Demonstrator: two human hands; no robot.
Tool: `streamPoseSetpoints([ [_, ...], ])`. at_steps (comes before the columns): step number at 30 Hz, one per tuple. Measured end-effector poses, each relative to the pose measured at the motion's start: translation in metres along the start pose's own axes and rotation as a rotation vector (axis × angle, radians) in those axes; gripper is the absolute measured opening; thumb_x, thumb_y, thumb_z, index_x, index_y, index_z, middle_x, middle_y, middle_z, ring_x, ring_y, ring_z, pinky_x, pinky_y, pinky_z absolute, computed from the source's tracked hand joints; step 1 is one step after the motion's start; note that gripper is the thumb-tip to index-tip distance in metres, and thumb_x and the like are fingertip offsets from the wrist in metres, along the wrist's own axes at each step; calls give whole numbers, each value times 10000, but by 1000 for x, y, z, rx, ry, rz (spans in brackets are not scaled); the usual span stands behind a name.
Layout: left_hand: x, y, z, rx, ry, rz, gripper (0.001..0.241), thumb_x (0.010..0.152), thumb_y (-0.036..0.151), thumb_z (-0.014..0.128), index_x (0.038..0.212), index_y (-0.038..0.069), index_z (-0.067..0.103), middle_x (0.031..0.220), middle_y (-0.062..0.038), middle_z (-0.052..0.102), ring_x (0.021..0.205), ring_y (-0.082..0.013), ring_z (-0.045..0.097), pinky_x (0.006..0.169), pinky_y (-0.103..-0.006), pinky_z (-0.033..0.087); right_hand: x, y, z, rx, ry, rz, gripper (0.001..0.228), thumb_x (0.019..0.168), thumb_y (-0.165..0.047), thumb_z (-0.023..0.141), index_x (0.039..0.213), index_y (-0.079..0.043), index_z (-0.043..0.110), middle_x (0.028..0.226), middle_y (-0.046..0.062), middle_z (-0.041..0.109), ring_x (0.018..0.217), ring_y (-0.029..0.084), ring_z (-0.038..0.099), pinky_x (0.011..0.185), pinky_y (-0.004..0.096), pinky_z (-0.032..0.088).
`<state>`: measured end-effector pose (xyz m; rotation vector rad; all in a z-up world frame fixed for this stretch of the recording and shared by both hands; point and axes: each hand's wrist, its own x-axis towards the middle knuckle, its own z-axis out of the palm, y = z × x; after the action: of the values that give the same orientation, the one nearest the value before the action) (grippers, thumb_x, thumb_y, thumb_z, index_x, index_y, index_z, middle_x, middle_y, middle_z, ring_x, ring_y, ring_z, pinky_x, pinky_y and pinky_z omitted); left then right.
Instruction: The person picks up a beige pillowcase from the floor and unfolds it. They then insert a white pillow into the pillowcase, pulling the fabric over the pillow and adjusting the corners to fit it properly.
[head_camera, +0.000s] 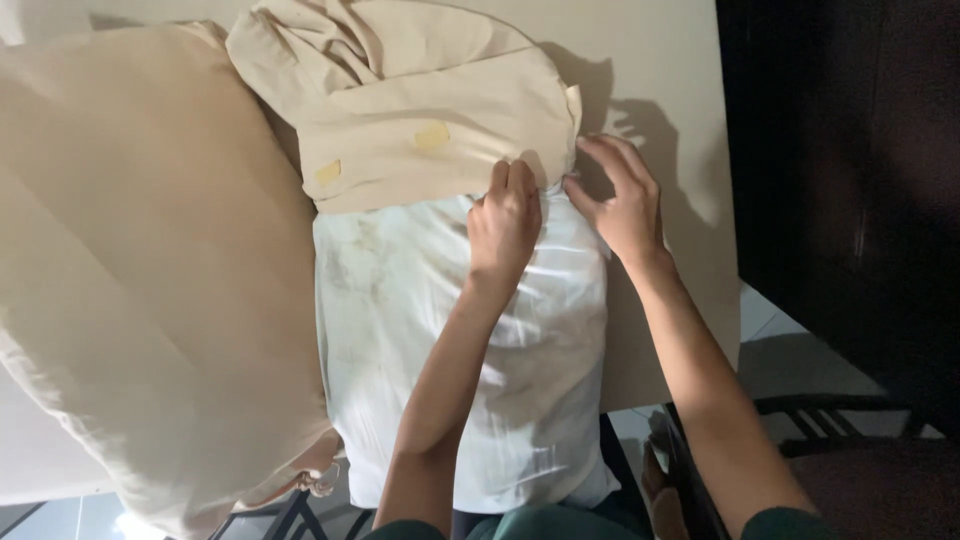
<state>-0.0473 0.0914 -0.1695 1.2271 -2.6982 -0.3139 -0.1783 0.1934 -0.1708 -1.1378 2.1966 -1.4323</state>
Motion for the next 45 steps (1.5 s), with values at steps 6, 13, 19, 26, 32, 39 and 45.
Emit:
streamPoseSetpoints([
  [6,-4,-4,-5,-74,-18,42,112,903,242,596,885,213,490,833,40,503,533,-305,703,500,-430,599,17,10,-11,-16,-189,-238,625,759,-126,941,1326,-72,684,1244,142,654,1074,379,695,864,470,609],
  [13,5,4,-31,-112,105,99,122,942,167,562,843,185,493,758,30,451,493,-310,674,440,-422,570,21,11,-6,-71,-143,-310,324,930,-205,778,1229,-79,777,1189,119,685,1017,308,718,854,403,606],
  [19,5,3,-47,-295,70,118,175,897,134,621,825,198,476,740,7,437,536,-349,662,454,-445,552,26,0,3,-158,-100,-507,260,848,-63,870,1091,-28,785,1082,147,669,1029,362,678,901,466,567],
  [26,-2,17,-45,-247,142,164,487,699,368,777,1123,209,599,1085,-9,549,1008,-258,588,877,-376,428,17,-11,-7,323,-260,22,83,990,-57,660,1007,-33,738,926,125,665,934,319,657,873,445,503],
  [32,0,2,-47,-364,148,-88,417,769,148,749,1128,142,537,1257,-74,501,1134,-330,486,1005,-450,264,-49,-27,-28,159,-371,-20,227,896,-111,602,676,-88,554,653,100,505,730,358,561,747,458,433],
  [39,-22,-22,-30,-315,222,207,513,687,540,735,977,144,586,1002,-87,512,986,-325,549,966,-463,399,-115,-27,-78,-136,-316,-18,200,791,-78,706,691,-104,535,651,46,519,783,327,625,785,447,423],
  [45,-53,-37,-22,-210,135,462,446,668,578,774,874,193,685,741,-23,622,735,-254,622,740,-371,543,-76,14,-80,-600,-127,-280,156,894,-147,802,841,-140,656,792,-7,617,842,242,678,886,417,498],
])
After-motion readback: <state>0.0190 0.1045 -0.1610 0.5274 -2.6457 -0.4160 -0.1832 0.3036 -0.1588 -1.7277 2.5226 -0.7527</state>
